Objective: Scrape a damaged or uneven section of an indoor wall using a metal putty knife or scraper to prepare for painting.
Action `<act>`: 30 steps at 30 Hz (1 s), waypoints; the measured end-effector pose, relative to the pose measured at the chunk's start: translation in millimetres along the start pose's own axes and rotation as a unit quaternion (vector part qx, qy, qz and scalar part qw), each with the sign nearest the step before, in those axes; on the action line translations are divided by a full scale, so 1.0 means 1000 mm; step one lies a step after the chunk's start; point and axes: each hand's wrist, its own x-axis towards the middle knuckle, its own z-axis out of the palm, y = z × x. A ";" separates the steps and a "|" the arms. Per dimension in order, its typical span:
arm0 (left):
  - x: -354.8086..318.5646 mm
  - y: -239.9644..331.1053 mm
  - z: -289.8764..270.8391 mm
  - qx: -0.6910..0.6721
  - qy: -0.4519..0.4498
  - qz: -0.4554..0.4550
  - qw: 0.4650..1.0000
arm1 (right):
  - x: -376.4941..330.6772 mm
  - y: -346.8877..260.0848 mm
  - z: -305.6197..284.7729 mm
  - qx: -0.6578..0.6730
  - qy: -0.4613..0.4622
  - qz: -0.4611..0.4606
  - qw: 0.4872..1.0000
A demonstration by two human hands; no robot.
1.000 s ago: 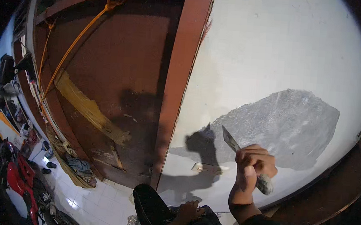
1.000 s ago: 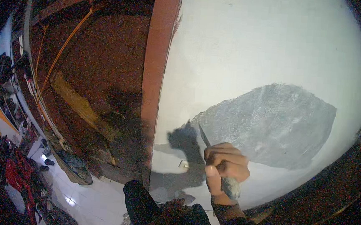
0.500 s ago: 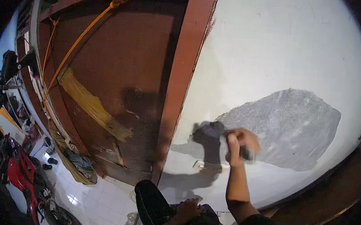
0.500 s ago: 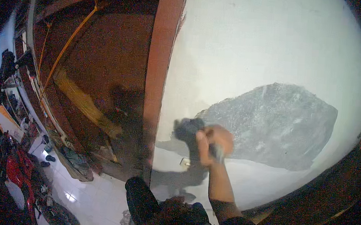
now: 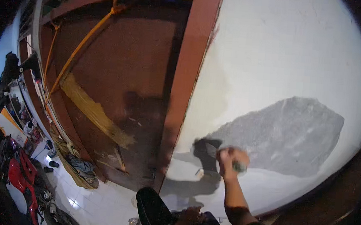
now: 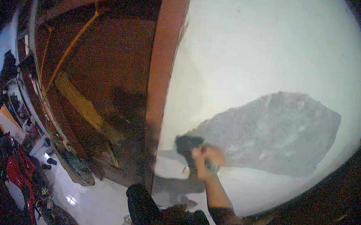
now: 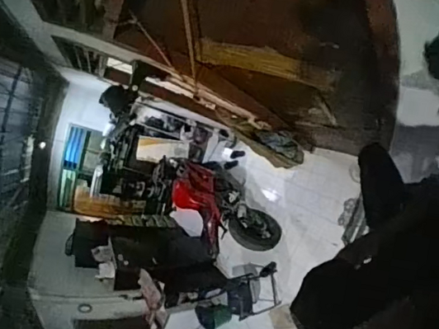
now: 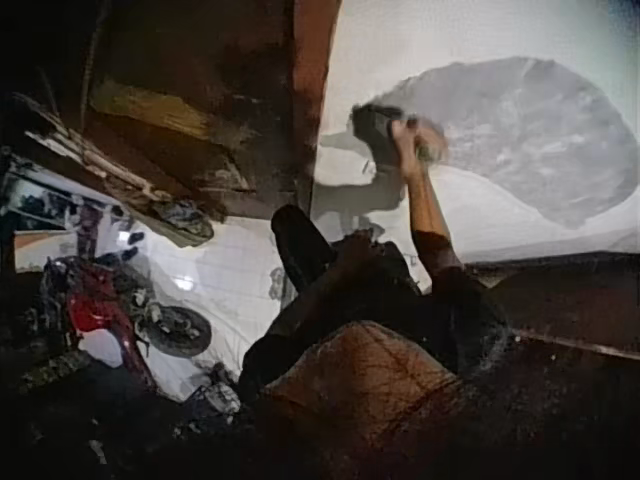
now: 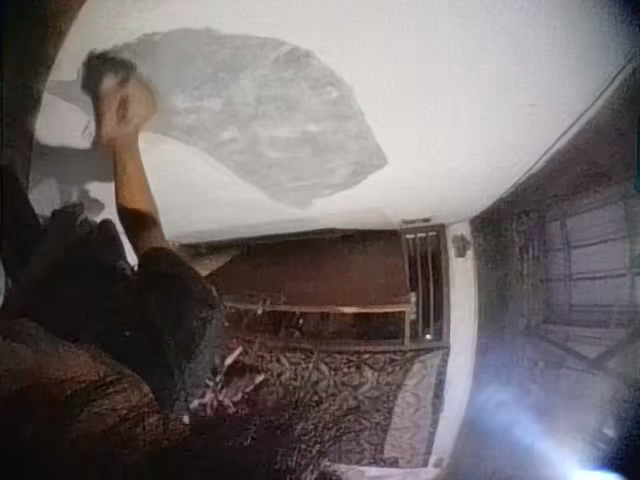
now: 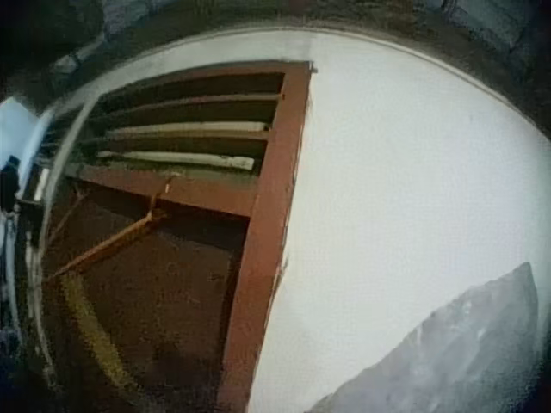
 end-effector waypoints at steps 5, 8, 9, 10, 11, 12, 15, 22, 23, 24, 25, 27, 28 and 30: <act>0.001 -0.013 0.009 0.016 0.064 -0.005 0.998 | 0.009 -0.084 -0.002 0.282 0.137 -0.125 0.941; -0.002 -0.013 0.008 0.021 0.068 -0.001 0.997 | 0.019 -0.049 -0.006 -0.006 0.023 -0.064 0.998; 0.000 -0.008 0.009 0.021 0.069 0.010 0.997 | 0.024 -0.045 -0.010 -0.294 -0.067 0.047 0.952; 0.002 -0.003 0.010 0.021 0.068 0.020 0.997 | 0.024 -0.053 -0.016 -0.233 -0.073 0.164 0.956; 0.003 -0.003 0.008 0.024 0.070 0.021 0.997 | 0.022 -0.057 -0.013 -0.155 -0.082 0.278 0.944; 0.004 -0.007 0.009 0.030 0.072 0.015 0.997 | 0.017 -0.050 -0.009 -0.169 -0.112 -0.008 0.979; 0.013 -0.005 0.007 0.029 0.065 0.031 0.997 | 0.014 -0.072 -0.027 0.211 0.035 -0.127 0.968; 0.012 -0.007 0.009 0.046 0.065 0.029 0.996 | 0.000 -0.050 -0.010 -0.041 -0.073 0.022 0.996; 0.011 -0.013 0.011 0.045 0.068 0.022 0.996 | 0.004 -0.046 -0.016 0.151 -0.110 -0.082 0.979; 0.012 -0.011 0.012 0.043 0.067 0.029 0.996 | -0.009 -0.043 -0.017 0.255 -0.012 -0.101 0.962; 0.013 -0.007 0.013 0.044 0.067 0.038 0.996 | -0.019 -0.050 -0.020 0.350 0.089 -0.116 0.925; 0.015 -0.001 0.011 0.046 0.067 0.056 0.995 | -0.006 -0.038 -0.027 0.204 0.047 -0.074 0.975; 0.014 0.001 0.012 0.048 0.065 0.064 0.995 | 0.008 -0.034 -0.029 0.066 0.003 -0.029 0.997; 0.006 -0.009 0.012 0.056 0.072 0.041 0.995 | 0.018 -0.028 -0.018 0.016 -0.084 -0.051 0.995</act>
